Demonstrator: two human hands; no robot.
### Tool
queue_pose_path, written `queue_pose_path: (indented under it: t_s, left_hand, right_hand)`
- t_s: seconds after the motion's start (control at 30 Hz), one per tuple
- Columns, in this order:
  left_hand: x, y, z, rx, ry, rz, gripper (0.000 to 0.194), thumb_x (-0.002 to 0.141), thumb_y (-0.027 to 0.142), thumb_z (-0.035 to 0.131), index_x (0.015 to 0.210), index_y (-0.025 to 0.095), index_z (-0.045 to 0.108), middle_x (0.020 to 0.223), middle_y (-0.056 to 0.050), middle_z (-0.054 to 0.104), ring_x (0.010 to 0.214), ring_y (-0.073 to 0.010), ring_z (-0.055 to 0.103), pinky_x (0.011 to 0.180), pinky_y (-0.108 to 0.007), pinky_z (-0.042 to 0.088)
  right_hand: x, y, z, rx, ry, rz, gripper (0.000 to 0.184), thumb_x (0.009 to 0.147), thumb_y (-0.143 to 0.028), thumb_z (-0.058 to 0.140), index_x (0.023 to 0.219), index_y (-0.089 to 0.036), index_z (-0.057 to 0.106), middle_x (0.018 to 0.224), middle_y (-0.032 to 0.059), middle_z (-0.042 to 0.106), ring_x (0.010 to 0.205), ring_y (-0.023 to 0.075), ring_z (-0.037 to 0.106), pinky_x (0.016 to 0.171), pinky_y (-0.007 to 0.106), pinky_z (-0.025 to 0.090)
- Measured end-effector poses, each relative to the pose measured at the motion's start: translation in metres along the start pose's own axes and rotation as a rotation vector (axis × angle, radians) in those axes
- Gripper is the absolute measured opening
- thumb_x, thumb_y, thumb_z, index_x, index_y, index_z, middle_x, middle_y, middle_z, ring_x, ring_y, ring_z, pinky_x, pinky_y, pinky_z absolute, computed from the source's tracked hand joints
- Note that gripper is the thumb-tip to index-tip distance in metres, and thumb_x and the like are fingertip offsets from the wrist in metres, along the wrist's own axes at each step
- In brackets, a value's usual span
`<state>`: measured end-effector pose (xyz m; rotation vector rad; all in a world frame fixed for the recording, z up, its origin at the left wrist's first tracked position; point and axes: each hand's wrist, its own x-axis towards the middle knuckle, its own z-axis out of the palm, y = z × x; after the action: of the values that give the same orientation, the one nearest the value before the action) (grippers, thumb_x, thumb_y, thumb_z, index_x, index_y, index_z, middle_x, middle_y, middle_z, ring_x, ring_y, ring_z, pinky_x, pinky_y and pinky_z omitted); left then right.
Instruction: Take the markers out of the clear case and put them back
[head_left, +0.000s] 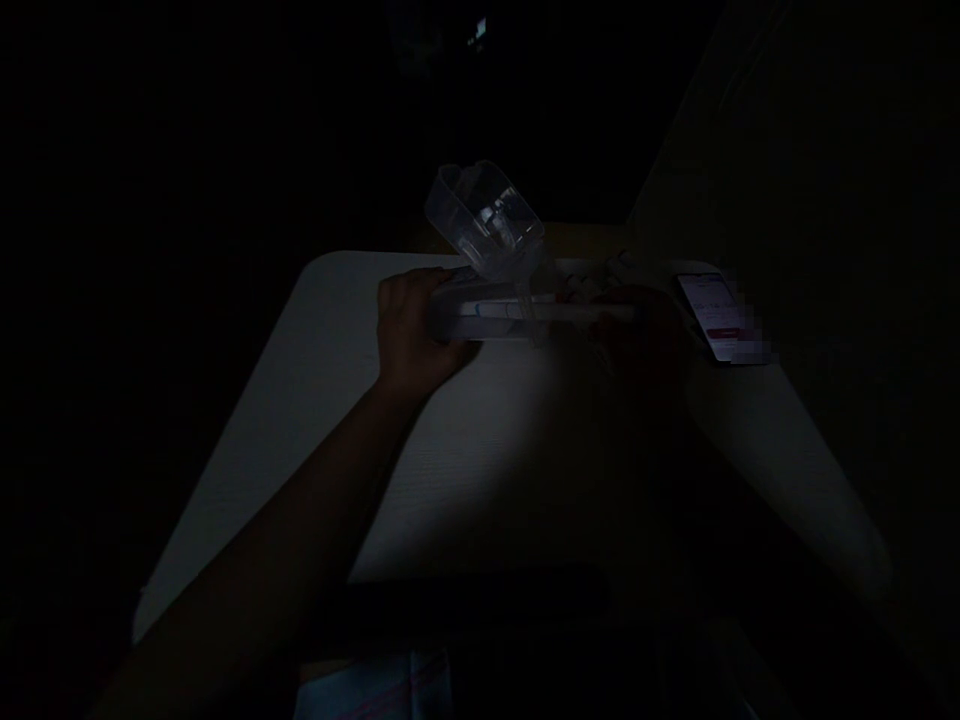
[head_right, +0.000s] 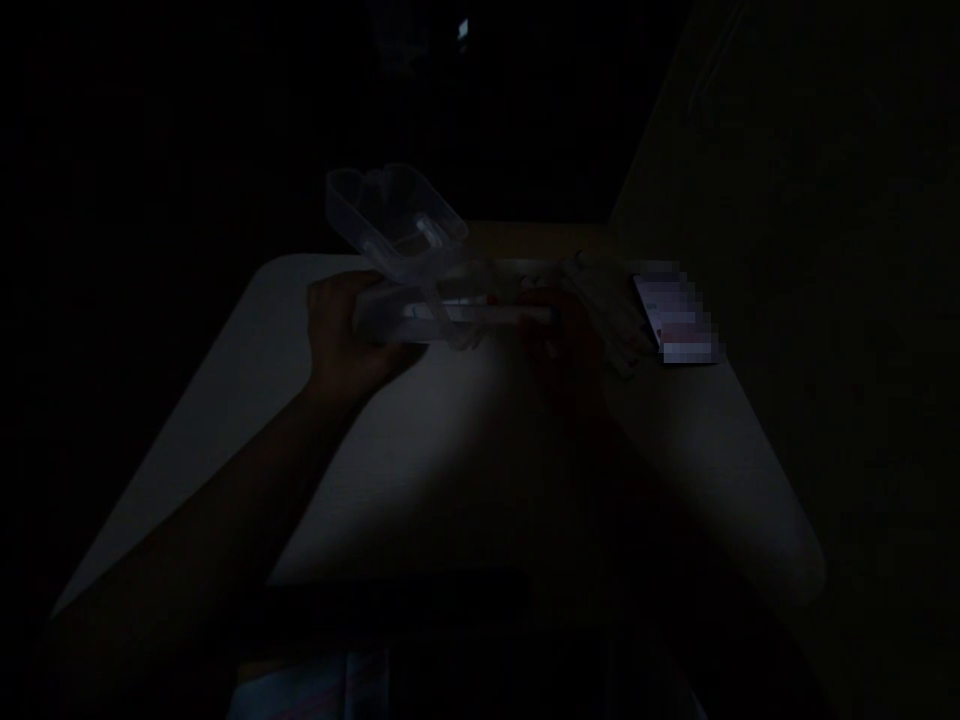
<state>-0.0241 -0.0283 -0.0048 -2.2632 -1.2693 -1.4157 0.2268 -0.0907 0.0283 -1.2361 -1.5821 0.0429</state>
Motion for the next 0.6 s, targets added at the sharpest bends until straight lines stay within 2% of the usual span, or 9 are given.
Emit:
queue_pose_path:
  t_s: [0.23,0.37,0.6]
  left_hand:
    - [0.001,-0.001,0.0,0.043,0.014,0.036,0.069,0.057,0.05,0.072,0.115,0.02,0.051,0.113,-0.009,0.062,0.103,-0.0297,0.056,0.09,-0.047,0.042]
    - [0.001,0.0,0.0,0.011,-0.023,-0.01,0.067,0.061,0.053,0.07,0.116,0.021,0.049,0.114,-0.01,0.06,0.107,-0.0308,0.054,0.093,-0.048,0.04]
    - [0.001,-0.001,0.001,0.017,0.0,0.011,0.065,0.06,0.049,0.072,0.115,0.022,0.05,0.112,-0.009,0.061,0.105,-0.0305,0.055,0.092,-0.047,0.04]
  right_hand:
    - [0.0,-0.002,-0.001,-0.124,0.012,-0.02,0.028,0.087,-0.046,0.052,0.101,-0.024,0.061,0.101,0.0057,0.066,0.093,0.0206,0.064,0.078,0.036,0.054]
    - [-0.001,0.0,0.001,-0.113,0.021,-0.062,0.026,0.088,-0.043,0.05,0.1,-0.023,0.061,0.101,0.0062,0.068,0.094,0.0205,0.064,0.079,0.037,0.054]
    - [-0.002,0.012,0.007,-0.154,-0.092,-0.066,0.027,0.087,-0.037,0.048,0.11,-0.027,0.06,0.112,0.0063,0.067,0.104,0.0223,0.062,0.088,0.039,0.053]
